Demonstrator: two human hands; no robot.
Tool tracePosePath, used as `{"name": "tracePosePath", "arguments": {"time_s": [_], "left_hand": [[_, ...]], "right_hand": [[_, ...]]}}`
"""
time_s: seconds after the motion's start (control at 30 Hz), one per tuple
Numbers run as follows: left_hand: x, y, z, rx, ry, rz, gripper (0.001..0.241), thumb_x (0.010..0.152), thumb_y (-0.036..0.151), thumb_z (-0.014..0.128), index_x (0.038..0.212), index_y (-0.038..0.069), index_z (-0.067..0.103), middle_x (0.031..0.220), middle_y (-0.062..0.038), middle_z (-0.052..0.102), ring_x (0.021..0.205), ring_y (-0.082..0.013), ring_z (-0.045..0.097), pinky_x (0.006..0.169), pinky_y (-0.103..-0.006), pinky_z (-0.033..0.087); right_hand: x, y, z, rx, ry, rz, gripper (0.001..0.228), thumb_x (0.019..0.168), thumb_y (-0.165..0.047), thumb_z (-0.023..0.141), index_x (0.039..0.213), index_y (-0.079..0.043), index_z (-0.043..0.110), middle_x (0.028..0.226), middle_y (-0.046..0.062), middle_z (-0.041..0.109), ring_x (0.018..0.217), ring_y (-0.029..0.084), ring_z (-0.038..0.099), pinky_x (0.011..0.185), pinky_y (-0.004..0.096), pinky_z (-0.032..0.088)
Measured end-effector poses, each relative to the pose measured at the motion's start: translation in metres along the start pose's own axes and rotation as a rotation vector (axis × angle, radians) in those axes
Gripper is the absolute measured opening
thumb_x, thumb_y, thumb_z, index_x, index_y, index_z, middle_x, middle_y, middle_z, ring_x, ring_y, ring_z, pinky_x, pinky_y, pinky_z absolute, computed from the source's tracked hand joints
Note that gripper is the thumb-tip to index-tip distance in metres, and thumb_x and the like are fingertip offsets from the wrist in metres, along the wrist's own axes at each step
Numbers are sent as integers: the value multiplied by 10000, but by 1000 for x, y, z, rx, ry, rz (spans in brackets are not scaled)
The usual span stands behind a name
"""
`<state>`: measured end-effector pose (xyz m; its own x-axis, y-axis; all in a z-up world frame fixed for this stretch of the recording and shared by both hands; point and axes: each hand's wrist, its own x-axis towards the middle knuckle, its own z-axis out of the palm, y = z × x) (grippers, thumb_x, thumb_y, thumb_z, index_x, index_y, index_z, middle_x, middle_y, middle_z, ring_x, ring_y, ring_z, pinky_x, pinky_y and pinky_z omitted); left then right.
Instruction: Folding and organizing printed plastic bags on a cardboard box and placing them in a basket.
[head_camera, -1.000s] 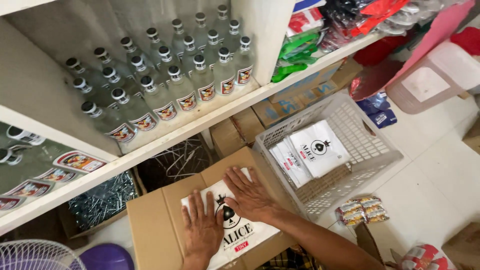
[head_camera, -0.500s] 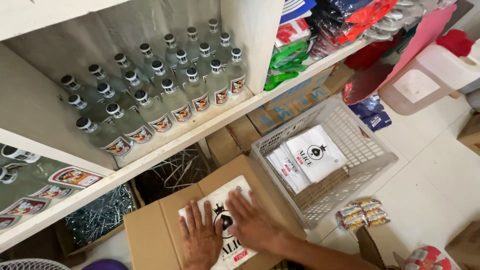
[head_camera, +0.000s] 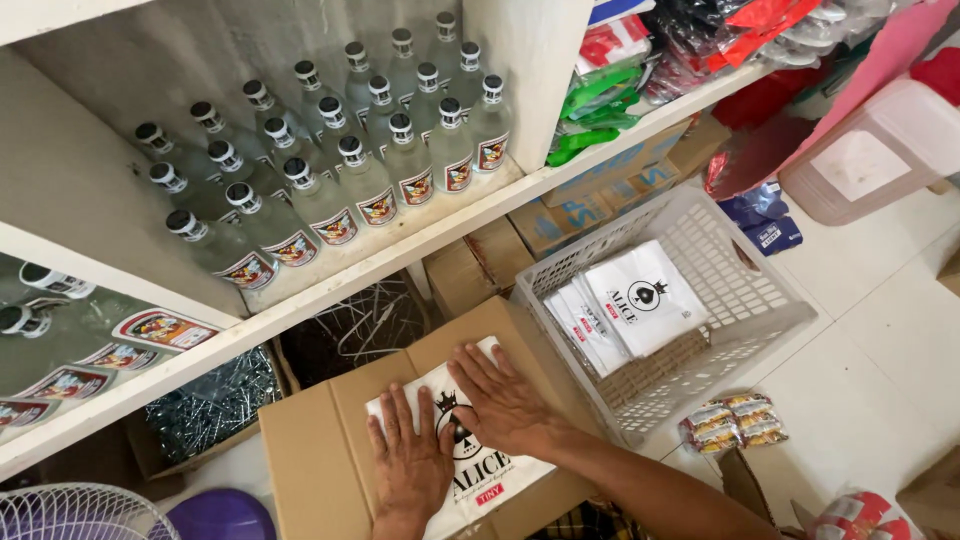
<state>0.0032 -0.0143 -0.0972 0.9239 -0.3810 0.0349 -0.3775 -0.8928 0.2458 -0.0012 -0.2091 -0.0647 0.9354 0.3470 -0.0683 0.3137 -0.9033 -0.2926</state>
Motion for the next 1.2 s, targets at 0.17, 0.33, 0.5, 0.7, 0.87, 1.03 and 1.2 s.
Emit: {"name": "tracePosePath", "arguments": {"time_s": [0.17,0.33,0.5,0.7,0.87,1.03,1.2], "left_hand": [[4,4,-11,20,-40,19,694,963,467,451,1530,92,308,1613,-266,144,1502,-422,107,1172,-609,92],[5,7,-17,40,-76,-5,723,967,491,431,1571,106,326,1652,-258,193,1492,-426,149,1163,-615,123],[16,23,-29,126,-204,-63,693,995,494,404,1555,96,316,1600,-262,224,1497,-434,156,1176,-644,137],[18,25,-11,195,-260,-150,693,996,480,354,1556,79,287,1634,-271,189,1504,-453,110,1157,-674,97],[15,16,-10,155,-105,-93,698,992,514,336,1510,48,307,1647,-286,186,1485,-474,125,1140,-681,99],[27,7,-51,38,-307,-94,745,966,564,508,1536,120,330,1614,-186,239,1515,-381,199,1209,-594,164],[48,13,-98,-37,-457,-163,838,783,483,798,1478,178,443,1507,-94,399,1435,-329,328,1180,-522,267]], "right_hand": [[0,6,9,19,89,-23,699,1076,-440,348,1568,53,289,1670,259,199,1567,373,113,1239,547,51],[-2,4,11,-5,120,-17,709,1059,-449,373,1562,44,298,1670,239,206,1568,352,110,1239,548,34],[1,4,9,-20,121,-2,691,1061,-437,372,1558,40,306,1666,235,212,1567,347,119,1236,555,32],[12,11,5,-6,75,58,682,1056,-420,373,1556,39,304,1662,231,211,1563,351,122,1221,582,32],[26,22,10,5,150,92,699,1053,-437,384,1545,56,324,1644,248,236,1544,390,145,1203,611,52],[23,22,10,5,194,99,673,1038,-446,439,1502,40,411,1610,275,287,1518,422,191,1197,640,88],[8,14,-7,41,212,51,625,1006,-407,532,1434,46,485,1531,278,390,1439,452,306,1175,631,181]]}}
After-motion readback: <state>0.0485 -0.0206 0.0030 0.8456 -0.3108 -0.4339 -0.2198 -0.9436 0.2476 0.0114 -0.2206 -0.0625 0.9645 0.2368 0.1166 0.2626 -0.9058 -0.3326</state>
